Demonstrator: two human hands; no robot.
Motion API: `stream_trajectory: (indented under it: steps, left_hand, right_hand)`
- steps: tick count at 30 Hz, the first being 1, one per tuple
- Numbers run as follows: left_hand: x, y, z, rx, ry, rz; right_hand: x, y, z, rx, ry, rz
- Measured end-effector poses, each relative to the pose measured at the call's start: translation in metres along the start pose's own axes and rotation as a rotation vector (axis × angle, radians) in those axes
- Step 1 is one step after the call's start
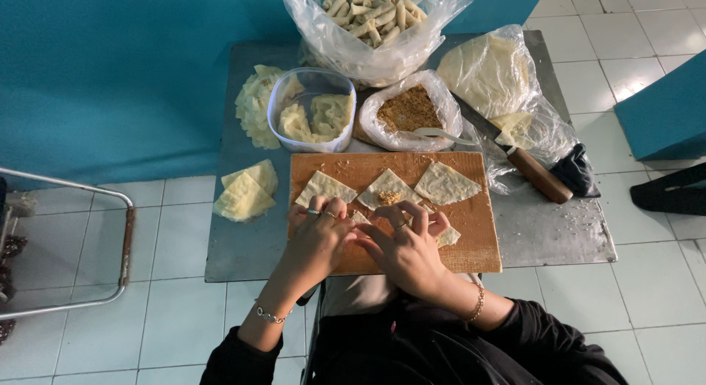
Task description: The person sits at a small table and fills triangular pastry wrappers with a brown filling using a spoon, then folds and pinches each wrapper closed by hand and places the finished pastries into a plastic bag with other completed ones.
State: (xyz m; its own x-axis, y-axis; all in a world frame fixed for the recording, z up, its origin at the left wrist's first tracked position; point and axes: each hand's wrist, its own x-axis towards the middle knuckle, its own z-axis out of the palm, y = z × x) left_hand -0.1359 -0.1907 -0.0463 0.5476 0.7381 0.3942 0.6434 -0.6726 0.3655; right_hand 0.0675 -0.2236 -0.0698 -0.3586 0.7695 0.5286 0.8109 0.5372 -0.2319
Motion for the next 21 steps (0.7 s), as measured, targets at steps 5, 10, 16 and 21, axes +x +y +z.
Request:
stream_trajectory:
  steps: [5,10,16,21]
  left_hand:
    - [0.005,-0.001,-0.006,0.021,-0.039,-0.062]
    - [0.002,0.001,-0.007,0.016,0.05,-0.062]
    - [0.0,0.001,0.001,0.148,0.05,-0.023]
    - [0.0,-0.003,0.008,0.158,0.044,-0.051]
  right_hand:
    - [-0.002,0.003,0.006,-0.02,-0.041,-0.036]
    - [-0.005,0.005,0.012,-0.11,-0.065,-0.07]
    - [-0.006,0.005,0.013,-0.003,-0.054,-0.049]
    - [-0.004,0.003,0.017,-0.079,-0.072,-0.043]
